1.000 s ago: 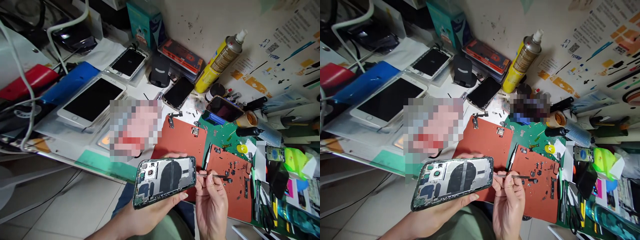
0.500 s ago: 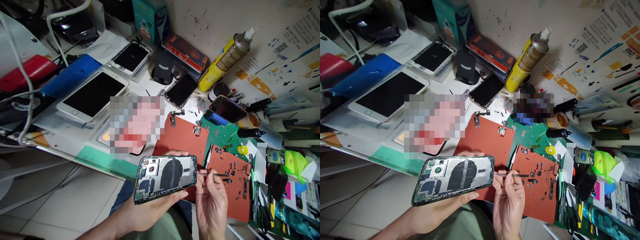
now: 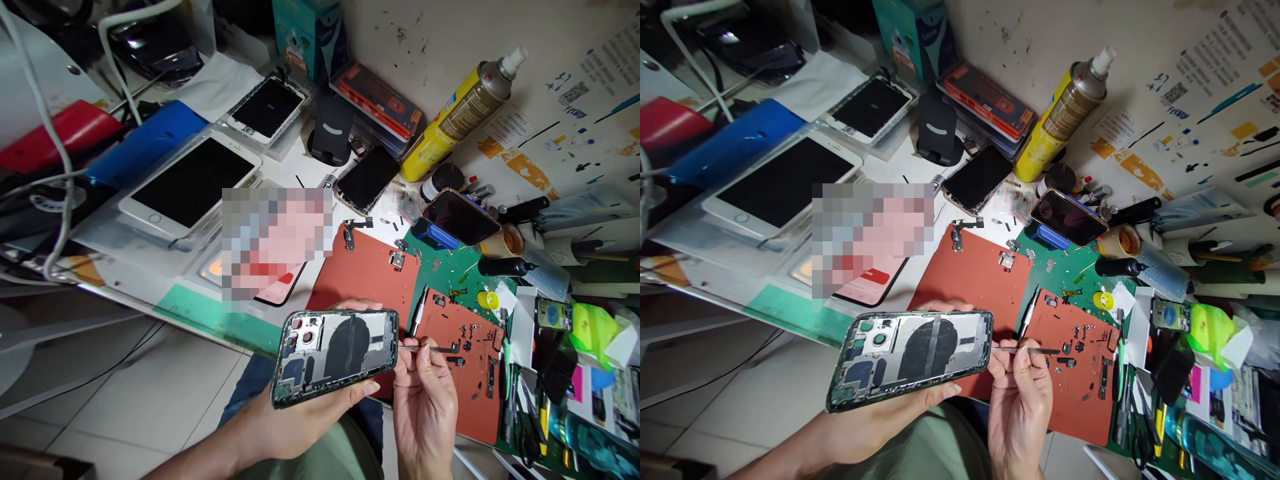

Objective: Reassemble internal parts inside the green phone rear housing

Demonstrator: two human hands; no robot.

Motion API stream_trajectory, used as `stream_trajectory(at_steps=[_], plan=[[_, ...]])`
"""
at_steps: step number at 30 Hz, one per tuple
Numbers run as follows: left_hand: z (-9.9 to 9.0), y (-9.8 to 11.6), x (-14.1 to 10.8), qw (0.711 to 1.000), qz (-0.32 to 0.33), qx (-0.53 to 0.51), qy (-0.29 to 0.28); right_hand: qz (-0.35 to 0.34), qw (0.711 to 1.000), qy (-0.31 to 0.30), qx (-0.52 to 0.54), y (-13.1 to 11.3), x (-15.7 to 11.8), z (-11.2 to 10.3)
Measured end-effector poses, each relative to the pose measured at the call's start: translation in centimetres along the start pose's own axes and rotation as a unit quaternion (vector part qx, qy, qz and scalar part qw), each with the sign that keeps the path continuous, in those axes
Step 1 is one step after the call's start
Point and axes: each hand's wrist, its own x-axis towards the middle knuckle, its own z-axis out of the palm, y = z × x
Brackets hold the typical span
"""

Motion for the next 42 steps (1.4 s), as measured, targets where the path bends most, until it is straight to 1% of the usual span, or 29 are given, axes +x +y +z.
stream_trajectory(at_steps=[2, 4, 6, 9, 11, 18, 23, 26, 28, 34, 42], plan=[[0.0, 0.0, 0.0, 1.0, 0.007, 0.013, -0.008, 0.004, 1.0, -0.011, 0.0, -0.1, 0.2, 0.0], [0.0, 0.2, 0.1, 0.999, 0.004, 0.025, -0.029, 0.009, 1.0, -0.017, 0.003, -0.3, 0.4, -0.1], [0.1, 0.4, 0.2, 0.995, -0.016, 0.06, -0.073, 0.011, 1.0, -0.018, 0.003, -0.3, 0.5, -0.2], [0.0, 0.5, 0.2, 0.981, -0.039, 0.126, -0.145, 0.007, 1.0, -0.012, 0.004, -0.4, 0.6, -0.4], [-0.1, 0.4, 0.1, 0.975, -0.039, 0.144, -0.162, 0.003, 1.0, -0.009, 0.005, -0.3, 0.6, -0.5], [-0.3, -0.4, -0.2, 0.966, 0.003, 0.194, -0.169, -0.006, 1.0, -0.022, 0.0, -0.1, 0.8, -0.7], [-0.3, 0.0, 0.1, 0.958, 0.029, 0.206, -0.196, -0.003, 1.0, -0.03, 0.001, -0.3, 0.9, -0.7], [-0.3, 0.2, 0.3, 0.958, 0.047, 0.21, -0.192, -0.005, 0.999, -0.032, -0.004, -0.3, 1.0, -0.9], [-0.3, 0.0, 0.2, 0.958, 0.052, 0.21, -0.189, -0.015, 1.0, -0.023, -0.009, -0.2, 0.9, -1.0], [-0.2, -0.4, 0.0, 0.972, 0.027, 0.173, -0.159, -0.036, 0.999, 0.011, -0.008, 0.5, 0.5, -1.2], [0.3, 0.4, 0.4, 0.978, 0.015, 0.158, -0.137, -0.042, 0.999, 0.017, -0.009, 0.6, 0.6, -1.0]])
